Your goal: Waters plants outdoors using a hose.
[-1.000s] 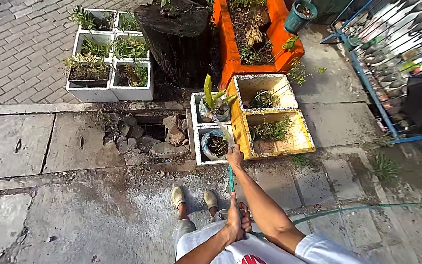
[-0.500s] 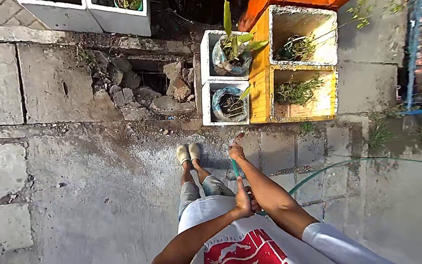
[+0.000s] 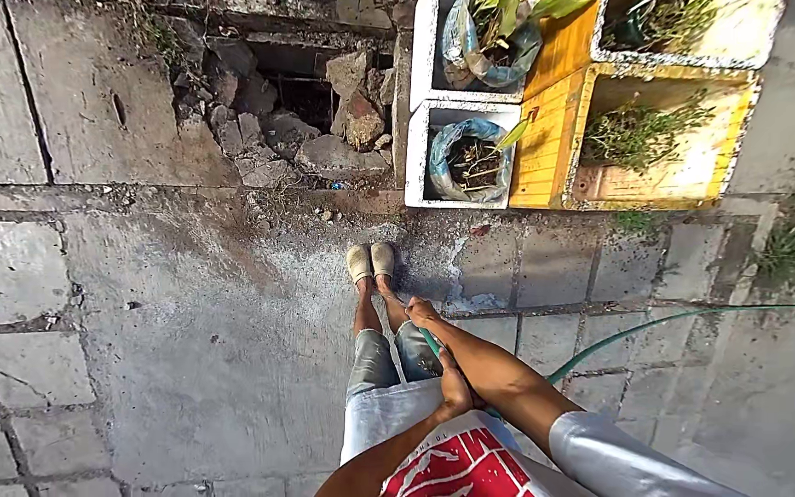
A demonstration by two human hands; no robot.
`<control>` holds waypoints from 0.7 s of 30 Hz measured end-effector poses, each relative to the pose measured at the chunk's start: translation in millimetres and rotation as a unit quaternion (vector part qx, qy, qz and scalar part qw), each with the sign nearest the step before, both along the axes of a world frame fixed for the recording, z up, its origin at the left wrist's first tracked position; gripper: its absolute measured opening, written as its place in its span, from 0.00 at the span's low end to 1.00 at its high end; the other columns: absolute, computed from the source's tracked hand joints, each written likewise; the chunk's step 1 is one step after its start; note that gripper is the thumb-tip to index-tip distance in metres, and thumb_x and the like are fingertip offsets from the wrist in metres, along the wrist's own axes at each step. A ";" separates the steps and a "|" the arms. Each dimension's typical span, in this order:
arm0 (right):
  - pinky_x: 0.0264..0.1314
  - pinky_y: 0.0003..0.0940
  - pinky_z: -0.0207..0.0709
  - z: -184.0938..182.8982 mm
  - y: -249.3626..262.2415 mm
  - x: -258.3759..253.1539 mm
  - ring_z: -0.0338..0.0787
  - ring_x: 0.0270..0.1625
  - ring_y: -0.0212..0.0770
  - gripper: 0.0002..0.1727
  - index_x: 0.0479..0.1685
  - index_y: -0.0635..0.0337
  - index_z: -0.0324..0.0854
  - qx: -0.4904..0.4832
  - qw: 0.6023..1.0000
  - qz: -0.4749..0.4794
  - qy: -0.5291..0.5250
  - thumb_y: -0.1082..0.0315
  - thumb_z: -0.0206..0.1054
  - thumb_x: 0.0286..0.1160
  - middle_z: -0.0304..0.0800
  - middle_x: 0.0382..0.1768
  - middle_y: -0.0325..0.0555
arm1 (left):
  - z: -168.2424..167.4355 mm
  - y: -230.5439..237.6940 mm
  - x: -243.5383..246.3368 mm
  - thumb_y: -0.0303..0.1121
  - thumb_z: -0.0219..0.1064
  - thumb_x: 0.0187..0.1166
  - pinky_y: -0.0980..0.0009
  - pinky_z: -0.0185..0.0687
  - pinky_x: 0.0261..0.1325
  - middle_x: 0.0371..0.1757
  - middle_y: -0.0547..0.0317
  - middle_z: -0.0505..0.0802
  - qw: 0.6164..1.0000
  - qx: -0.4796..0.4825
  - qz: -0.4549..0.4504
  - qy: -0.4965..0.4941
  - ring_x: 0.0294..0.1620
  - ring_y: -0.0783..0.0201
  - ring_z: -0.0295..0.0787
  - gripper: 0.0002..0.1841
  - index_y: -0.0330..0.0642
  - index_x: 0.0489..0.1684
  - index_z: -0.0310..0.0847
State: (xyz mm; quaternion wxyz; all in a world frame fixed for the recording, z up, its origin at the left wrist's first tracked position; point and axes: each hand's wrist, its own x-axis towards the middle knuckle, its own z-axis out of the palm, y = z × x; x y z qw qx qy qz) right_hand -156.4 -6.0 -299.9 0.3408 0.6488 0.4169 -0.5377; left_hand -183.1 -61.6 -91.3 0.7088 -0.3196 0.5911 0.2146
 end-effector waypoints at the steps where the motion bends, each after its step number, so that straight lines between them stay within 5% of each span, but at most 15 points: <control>1: 0.80 0.56 0.71 0.2 2.5 -1.6 0.80 0.78 0.59 0.23 0.75 0.66 0.75 0.009 1.000 -0.001 0.007 0.61 0.56 0.89 0.82 0.72 0.65 | -0.1 1.3 0.6 0.65 0.26 0.90 0.62 0.79 0.30 0.29 0.56 0.86 1.000 0.000 -0.002 0.006 0.28 0.63 0.84 0.38 0.46 0.44 0.79; 11: 0.80 0.55 0.71 5.7 18.4 -7.4 0.80 0.78 0.58 0.23 0.77 0.65 0.72 0.020 0.999 0.033 0.034 0.60 0.55 0.90 0.82 0.72 0.64 | 5.4 12.6 2.3 0.64 0.27 0.91 0.59 0.82 0.39 0.38 0.53 0.89 1.000 0.014 0.002 0.021 0.37 0.62 0.87 0.38 0.45 0.54 0.80; 21: 0.79 0.56 0.72 5.9 23.2 -12.5 0.81 0.77 0.59 0.23 0.76 0.65 0.73 0.015 0.997 0.052 0.057 0.61 0.56 0.90 0.82 0.71 0.65 | 4.9 17.5 7.1 0.64 0.28 0.91 0.59 0.82 0.36 0.36 0.53 0.89 0.999 0.001 -0.013 0.040 0.35 0.61 0.87 0.38 0.45 0.49 0.81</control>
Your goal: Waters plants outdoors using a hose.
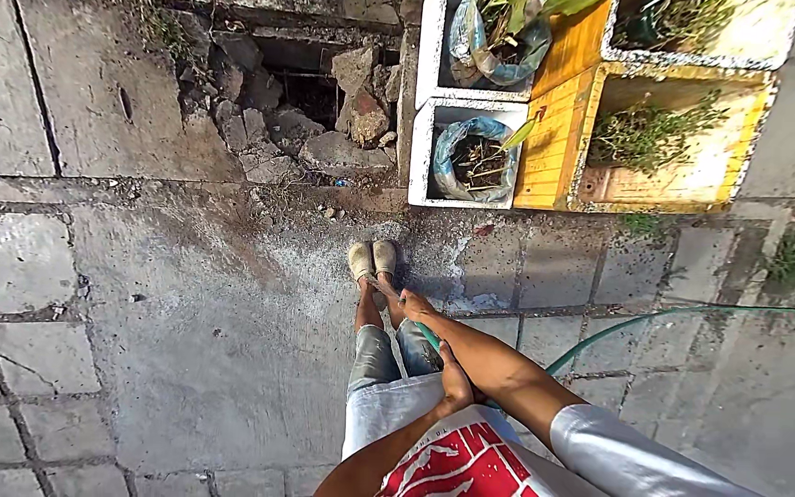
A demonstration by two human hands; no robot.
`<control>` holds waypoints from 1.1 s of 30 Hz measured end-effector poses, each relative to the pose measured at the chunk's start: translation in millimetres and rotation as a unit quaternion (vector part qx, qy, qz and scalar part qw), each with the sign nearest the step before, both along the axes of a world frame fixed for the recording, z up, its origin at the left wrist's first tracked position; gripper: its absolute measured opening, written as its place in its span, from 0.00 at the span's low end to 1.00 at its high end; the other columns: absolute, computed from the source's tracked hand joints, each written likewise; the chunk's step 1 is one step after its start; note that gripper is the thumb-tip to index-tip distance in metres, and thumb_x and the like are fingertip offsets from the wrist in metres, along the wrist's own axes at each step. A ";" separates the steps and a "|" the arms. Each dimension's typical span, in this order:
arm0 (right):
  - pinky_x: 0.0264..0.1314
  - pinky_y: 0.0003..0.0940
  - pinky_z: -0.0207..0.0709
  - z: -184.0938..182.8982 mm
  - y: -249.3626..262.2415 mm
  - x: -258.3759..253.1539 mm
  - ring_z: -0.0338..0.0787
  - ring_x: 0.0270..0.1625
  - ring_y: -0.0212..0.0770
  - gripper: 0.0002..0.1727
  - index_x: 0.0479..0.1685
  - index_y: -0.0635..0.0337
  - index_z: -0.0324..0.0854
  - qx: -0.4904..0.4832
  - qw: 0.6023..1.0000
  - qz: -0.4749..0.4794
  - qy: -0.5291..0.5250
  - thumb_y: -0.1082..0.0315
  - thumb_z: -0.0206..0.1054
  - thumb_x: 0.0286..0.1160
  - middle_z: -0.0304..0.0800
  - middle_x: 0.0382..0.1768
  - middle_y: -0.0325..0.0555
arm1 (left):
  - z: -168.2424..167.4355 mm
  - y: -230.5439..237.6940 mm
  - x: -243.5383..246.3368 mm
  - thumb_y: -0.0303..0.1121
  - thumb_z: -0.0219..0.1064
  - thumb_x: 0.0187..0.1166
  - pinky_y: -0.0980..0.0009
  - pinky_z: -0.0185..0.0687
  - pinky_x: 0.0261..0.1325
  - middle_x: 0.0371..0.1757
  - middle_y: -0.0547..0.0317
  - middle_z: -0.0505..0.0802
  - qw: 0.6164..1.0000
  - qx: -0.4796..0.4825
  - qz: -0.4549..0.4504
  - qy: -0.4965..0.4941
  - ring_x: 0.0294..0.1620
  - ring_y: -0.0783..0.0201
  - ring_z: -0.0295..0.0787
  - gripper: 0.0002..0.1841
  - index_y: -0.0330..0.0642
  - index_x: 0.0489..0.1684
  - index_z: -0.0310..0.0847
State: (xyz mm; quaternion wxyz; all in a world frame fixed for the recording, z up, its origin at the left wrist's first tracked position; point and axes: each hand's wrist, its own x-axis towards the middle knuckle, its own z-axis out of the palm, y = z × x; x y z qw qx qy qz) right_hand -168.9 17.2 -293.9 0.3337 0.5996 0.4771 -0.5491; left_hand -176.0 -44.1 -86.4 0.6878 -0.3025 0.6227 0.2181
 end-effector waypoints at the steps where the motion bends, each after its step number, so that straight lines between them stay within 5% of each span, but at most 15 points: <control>1: 0.79 0.57 0.71 0.9 -0.8 -0.1 0.80 0.78 0.60 0.23 0.76 0.66 0.73 -0.005 1.000 0.002 0.003 0.62 0.56 0.90 0.82 0.71 0.66 | 0.4 0.0 -0.1 0.63 0.27 0.92 0.59 0.83 0.40 0.41 0.52 0.90 1.000 0.008 0.000 0.002 0.40 0.61 0.88 0.38 0.45 0.54 0.81; 3: 0.79 0.58 0.71 1.3 -2.4 1.2 0.81 0.77 0.61 0.23 0.76 0.66 0.73 -0.003 1.000 -0.001 0.008 0.63 0.56 0.90 0.82 0.71 0.67 | 0.6 -1.3 0.6 0.60 0.26 0.93 0.57 0.83 0.51 0.52 0.49 0.90 1.000 0.031 0.005 0.001 0.50 0.60 0.87 0.37 0.43 0.65 0.79; 16: 0.78 0.57 0.72 -1.1 -4.9 5.0 0.82 0.75 0.61 0.21 0.75 0.66 0.74 -0.007 0.998 0.023 0.052 0.64 0.56 0.90 0.83 0.69 0.67 | 1.1 -1.0 7.1 0.65 0.27 0.91 0.53 0.82 0.53 0.54 0.46 0.90 1.000 0.001 -0.007 -0.007 0.53 0.57 0.87 0.41 0.42 0.65 0.79; 21: 0.77 0.56 0.73 -1.5 -1.9 6.8 0.83 0.75 0.60 0.21 0.74 0.65 0.74 -0.012 0.998 0.027 0.052 0.64 0.56 0.90 0.84 0.68 0.67 | 2.6 2.8 10.8 0.65 0.28 0.91 0.56 0.83 0.44 0.44 0.50 0.90 1.000 0.001 -0.008 0.000 0.43 0.59 0.88 0.40 0.44 0.57 0.81; 24: 0.77 0.57 0.73 1.6 0.8 9.2 0.82 0.75 0.61 0.21 0.74 0.64 0.74 -0.017 0.998 0.027 0.051 0.64 0.56 0.90 0.83 0.68 0.67 | 3.2 5.0 13.0 0.65 0.27 0.91 0.54 0.83 0.47 0.48 0.48 0.91 1.000 0.001 -0.012 -0.006 0.47 0.57 0.88 0.40 0.43 0.60 0.81; 30: 0.78 0.56 0.72 11.3 14.7 14.4 0.82 0.75 0.60 0.21 0.76 0.64 0.74 -0.018 0.998 0.026 0.057 0.64 0.54 0.91 0.83 0.69 0.66 | 11.5 17.2 20.6 0.64 0.28 0.91 0.59 0.82 0.37 0.38 0.53 0.90 1.000 -0.003 -0.007 0.004 0.38 0.61 0.88 0.38 0.46 0.52 0.81; 33: 0.77 0.55 0.73 9.5 14.2 15.6 0.83 0.74 0.60 0.20 0.73 0.66 0.75 -0.001 0.997 0.024 0.069 0.65 0.55 0.90 0.84 0.68 0.67 | 9.7 15.1 23.1 0.63 0.30 0.92 0.57 0.83 0.43 0.44 0.51 0.90 1.000 0.015 0.007 0.010 0.43 0.60 0.88 0.37 0.44 0.58 0.81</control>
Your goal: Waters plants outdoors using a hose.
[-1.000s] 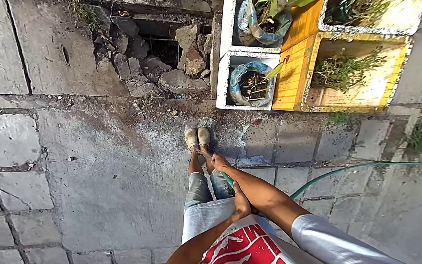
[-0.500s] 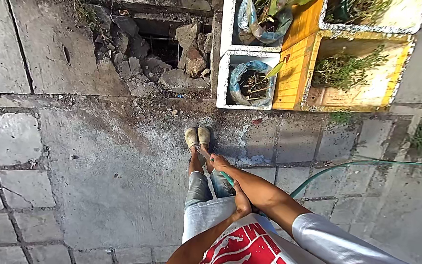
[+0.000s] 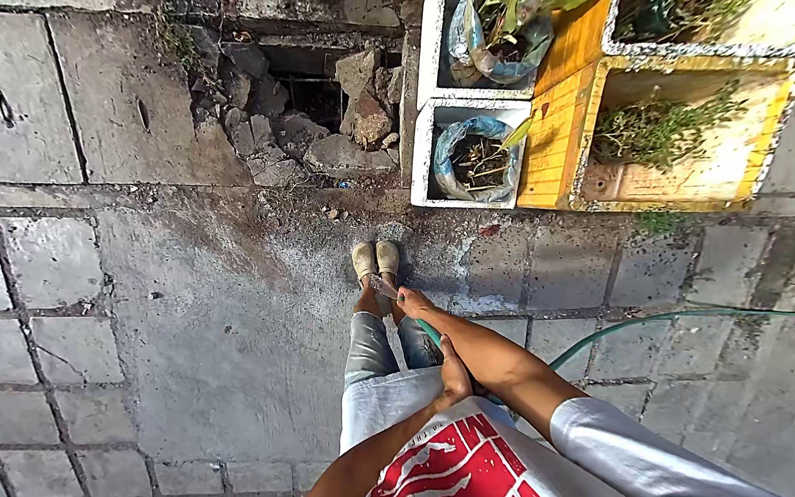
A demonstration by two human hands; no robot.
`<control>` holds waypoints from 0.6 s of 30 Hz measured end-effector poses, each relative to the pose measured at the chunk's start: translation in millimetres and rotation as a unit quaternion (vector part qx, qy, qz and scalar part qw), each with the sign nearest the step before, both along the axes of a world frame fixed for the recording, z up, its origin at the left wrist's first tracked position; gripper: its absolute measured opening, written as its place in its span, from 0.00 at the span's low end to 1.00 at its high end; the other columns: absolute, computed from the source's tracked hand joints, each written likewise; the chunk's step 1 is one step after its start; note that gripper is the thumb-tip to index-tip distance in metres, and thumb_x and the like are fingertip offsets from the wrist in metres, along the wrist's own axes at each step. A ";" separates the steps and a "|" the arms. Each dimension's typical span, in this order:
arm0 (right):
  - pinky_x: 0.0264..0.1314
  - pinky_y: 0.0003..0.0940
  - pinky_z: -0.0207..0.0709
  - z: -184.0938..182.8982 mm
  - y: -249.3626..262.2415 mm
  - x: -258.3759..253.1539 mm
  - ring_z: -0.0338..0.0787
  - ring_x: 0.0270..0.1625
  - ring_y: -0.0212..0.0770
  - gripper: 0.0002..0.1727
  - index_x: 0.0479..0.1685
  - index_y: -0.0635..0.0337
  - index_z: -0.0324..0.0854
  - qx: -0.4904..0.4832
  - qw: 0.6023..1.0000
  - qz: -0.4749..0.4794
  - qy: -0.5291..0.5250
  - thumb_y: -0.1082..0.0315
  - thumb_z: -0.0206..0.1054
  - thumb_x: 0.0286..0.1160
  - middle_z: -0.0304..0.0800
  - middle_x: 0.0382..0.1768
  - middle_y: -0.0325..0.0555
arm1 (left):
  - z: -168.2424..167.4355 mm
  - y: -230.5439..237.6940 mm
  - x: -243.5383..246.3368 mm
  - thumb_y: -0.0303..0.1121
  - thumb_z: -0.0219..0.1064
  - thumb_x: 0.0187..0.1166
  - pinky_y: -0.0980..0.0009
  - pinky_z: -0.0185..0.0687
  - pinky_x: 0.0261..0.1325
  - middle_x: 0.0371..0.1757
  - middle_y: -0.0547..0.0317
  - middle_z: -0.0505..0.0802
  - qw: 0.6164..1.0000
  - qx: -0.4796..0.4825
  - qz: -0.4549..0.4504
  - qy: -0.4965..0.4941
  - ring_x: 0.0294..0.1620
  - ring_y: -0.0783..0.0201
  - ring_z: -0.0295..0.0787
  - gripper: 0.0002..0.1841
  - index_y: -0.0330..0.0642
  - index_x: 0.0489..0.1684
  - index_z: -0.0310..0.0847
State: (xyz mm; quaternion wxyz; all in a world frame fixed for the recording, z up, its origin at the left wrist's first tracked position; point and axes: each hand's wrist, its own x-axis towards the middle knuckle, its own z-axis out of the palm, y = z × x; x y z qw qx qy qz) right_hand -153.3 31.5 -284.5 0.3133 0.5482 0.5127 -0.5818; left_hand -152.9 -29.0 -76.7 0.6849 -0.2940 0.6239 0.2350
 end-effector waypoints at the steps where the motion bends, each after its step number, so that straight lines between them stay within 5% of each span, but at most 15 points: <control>1: 0.77 0.55 0.73 0.5 0.7 -0.9 0.83 0.75 0.60 0.20 0.73 0.66 0.75 0.001 1.000 0.000 0.001 0.65 0.55 0.90 0.84 0.68 0.66 | -0.7 0.3 1.2 0.64 0.30 0.92 0.58 0.83 0.39 0.41 0.52 0.90 1.000 -0.004 0.007 0.003 0.39 0.61 0.88 0.37 0.45 0.55 0.81; 12: 0.78 0.58 0.72 3.3 6.9 -5.8 0.82 0.76 0.61 0.21 0.76 0.65 0.73 -0.015 1.000 0.004 0.001 0.64 0.53 0.91 0.82 0.71 0.66 | 16.1 13.0 0.1 0.63 0.30 0.91 0.65 0.78 0.25 0.27 0.57 0.86 1.000 0.001 0.013 0.019 0.24 0.64 0.84 0.35 0.48 0.42 0.78; 15: 0.78 0.57 0.72 2.9 7.0 0.8 0.82 0.75 0.61 0.20 0.74 0.67 0.74 -0.008 1.000 -0.003 0.012 0.66 0.54 0.90 0.83 0.69 0.67 | 47.8 32.6 -13.3 0.57 0.27 0.95 0.66 0.77 0.36 0.38 0.55 0.85 0.999 -0.003 -0.045 -0.006 0.34 0.66 0.81 0.33 0.43 0.56 0.77; 18: 0.78 0.56 0.72 1.6 3.6 6.4 0.82 0.75 0.61 0.20 0.73 0.68 0.75 -0.005 1.000 -0.010 0.017 0.66 0.54 0.90 0.83 0.68 0.68 | 33.7 23.0 -5.0 0.60 0.28 0.93 0.65 0.81 0.33 0.36 0.55 0.88 1.000 0.001 -0.029 -0.005 0.33 0.65 0.85 0.34 0.45 0.53 0.78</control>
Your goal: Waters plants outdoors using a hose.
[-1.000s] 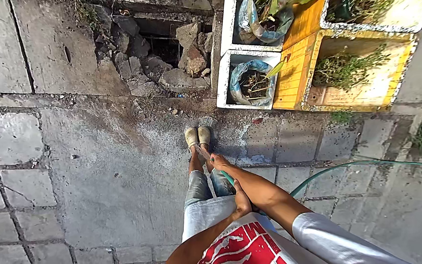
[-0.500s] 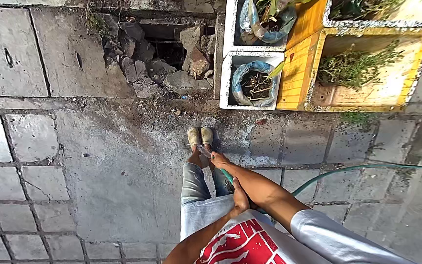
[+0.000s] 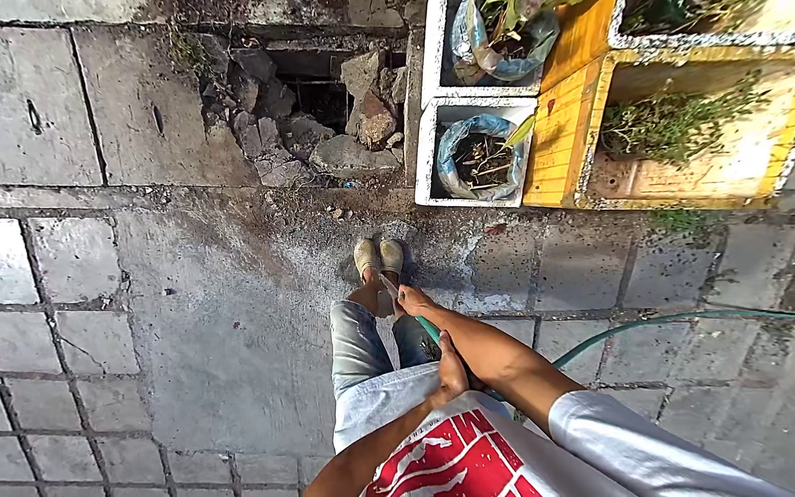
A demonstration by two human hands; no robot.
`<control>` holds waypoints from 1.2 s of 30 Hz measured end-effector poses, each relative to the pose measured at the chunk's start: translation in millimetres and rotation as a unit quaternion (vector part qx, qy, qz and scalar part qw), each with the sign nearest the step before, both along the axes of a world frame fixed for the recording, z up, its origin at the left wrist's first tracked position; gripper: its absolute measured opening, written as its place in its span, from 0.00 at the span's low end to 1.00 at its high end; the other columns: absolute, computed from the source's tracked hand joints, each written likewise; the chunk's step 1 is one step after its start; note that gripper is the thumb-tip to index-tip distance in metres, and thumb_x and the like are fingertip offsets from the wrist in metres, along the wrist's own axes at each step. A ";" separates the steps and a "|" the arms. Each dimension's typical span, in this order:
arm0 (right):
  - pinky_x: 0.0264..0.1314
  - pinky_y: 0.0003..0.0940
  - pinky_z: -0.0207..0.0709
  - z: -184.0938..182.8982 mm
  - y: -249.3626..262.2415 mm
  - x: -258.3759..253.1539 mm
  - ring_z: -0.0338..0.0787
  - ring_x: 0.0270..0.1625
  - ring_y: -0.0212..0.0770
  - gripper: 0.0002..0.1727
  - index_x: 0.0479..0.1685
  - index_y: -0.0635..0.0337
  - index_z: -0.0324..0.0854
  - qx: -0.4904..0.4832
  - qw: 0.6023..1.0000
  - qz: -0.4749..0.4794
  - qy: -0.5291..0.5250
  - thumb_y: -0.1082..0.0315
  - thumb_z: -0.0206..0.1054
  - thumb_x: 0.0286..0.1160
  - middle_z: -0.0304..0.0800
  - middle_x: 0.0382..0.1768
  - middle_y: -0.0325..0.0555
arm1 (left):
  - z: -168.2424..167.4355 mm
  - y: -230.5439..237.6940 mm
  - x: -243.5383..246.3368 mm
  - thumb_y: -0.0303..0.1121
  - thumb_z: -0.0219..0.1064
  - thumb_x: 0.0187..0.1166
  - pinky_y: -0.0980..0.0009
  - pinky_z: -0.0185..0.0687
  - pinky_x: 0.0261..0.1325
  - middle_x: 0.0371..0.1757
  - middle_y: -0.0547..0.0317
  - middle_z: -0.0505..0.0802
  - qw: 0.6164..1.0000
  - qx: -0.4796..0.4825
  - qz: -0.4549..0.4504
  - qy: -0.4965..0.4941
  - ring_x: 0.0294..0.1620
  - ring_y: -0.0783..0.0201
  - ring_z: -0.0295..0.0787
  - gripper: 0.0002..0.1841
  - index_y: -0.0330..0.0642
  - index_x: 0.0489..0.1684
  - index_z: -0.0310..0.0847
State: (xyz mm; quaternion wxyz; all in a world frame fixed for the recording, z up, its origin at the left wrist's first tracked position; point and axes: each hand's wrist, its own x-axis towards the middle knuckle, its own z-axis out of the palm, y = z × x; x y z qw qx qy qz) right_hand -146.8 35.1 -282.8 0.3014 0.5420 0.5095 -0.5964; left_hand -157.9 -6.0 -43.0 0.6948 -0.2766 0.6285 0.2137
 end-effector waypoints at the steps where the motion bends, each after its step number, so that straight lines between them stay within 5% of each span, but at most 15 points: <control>1: 0.78 0.56 0.73 -0.8 -1.6 0.7 0.83 0.75 0.60 0.20 0.72 0.68 0.75 0.000 1.000 -0.003 -0.001 0.66 0.53 0.91 0.84 0.68 0.68 | -6.8 -5.9 2.3 0.60 0.28 0.93 0.64 0.81 0.36 0.39 0.55 0.89 1.000 0.007 0.017 -0.004 0.36 0.65 0.86 0.34 0.46 0.56 0.79; 8: 0.77 0.56 0.73 -2.0 -6.7 -0.4 0.83 0.74 0.61 0.20 0.74 0.66 0.74 -0.013 1.000 0.008 0.003 0.65 0.53 0.91 0.84 0.68 0.67 | -23.2 -16.3 11.2 0.68 0.29 0.88 0.64 0.76 0.18 0.20 0.56 0.84 0.998 -0.021 0.053 -0.026 0.18 0.62 0.81 0.38 0.48 0.34 0.77; 10: 0.77 0.56 0.73 -2.7 -11.8 -3.7 0.83 0.74 0.61 0.20 0.74 0.66 0.74 -0.019 1.000 0.023 0.008 0.65 0.53 0.91 0.83 0.69 0.67 | -22.8 -18.1 10.6 0.67 0.29 0.89 0.65 0.76 0.20 0.23 0.56 0.85 0.999 -0.021 0.048 -0.010 0.20 0.62 0.83 0.37 0.48 0.37 0.78; 13: 0.77 0.58 0.72 -7.4 -20.3 -4.9 0.82 0.76 0.60 0.21 0.75 0.65 0.75 -0.028 0.998 0.054 0.011 0.65 0.53 0.90 0.83 0.71 0.66 | -12.0 -17.4 5.1 0.61 0.29 0.93 0.64 0.81 0.34 0.39 0.55 0.89 1.000 -0.010 0.024 0.006 0.34 0.64 0.86 0.34 0.47 0.55 0.79; 16: 0.77 0.59 0.73 -14.1 -28.6 -4.2 0.83 0.75 0.60 0.21 0.74 0.64 0.75 -0.016 0.998 0.058 0.007 0.63 0.53 0.90 0.83 0.70 0.65 | 15.0 -1.3 -5.0 0.57 0.26 0.95 0.71 0.71 0.24 0.28 0.60 0.82 0.999 -0.039 -0.021 0.001 0.23 0.69 0.77 0.32 0.47 0.45 0.75; 22: 0.75 0.56 0.75 -13.3 -26.2 -2.6 0.85 0.73 0.59 0.20 0.72 0.64 0.76 0.024 1.000 0.005 0.008 0.64 0.52 0.92 0.85 0.67 0.65 | -30.2 -31.3 15.4 0.69 0.31 0.88 0.66 0.70 0.14 0.16 0.56 0.80 0.997 -0.048 0.060 -0.012 0.12 0.62 0.76 0.38 0.47 0.28 0.74; 30: 0.76 0.59 0.74 -18.3 -34.7 -4.8 0.84 0.74 0.60 0.21 0.73 0.63 0.76 0.012 0.999 0.030 0.001 0.63 0.53 0.90 0.84 0.68 0.65 | -23.3 -30.4 11.1 0.69 0.30 0.88 0.67 0.69 0.12 0.12 0.57 0.78 0.997 -0.050 0.064 -0.015 0.09 0.63 0.74 0.38 0.47 0.25 0.72; 34: 0.78 0.56 0.73 -24.8 -41.7 -5.5 0.83 0.74 0.59 0.22 0.73 0.65 0.76 0.034 0.999 0.031 0.023 0.63 0.52 0.90 0.84 0.70 0.64 | 22.2 -0.6 -6.4 0.58 0.24 0.94 0.74 0.61 0.12 0.13 0.64 0.72 0.997 -0.068 -0.008 -0.020 0.09 0.70 0.65 0.33 0.48 0.30 0.68; 36: 0.77 0.57 0.74 -23.6 -40.9 -6.0 0.84 0.74 0.59 0.22 0.74 0.63 0.75 0.034 0.999 0.027 0.018 0.62 0.51 0.91 0.84 0.69 0.64 | 9.5 -10.2 -1.7 0.60 0.25 0.93 0.72 0.62 0.12 0.14 0.62 0.74 0.998 -0.063 0.017 -0.022 0.09 0.68 0.67 0.33 0.48 0.29 0.68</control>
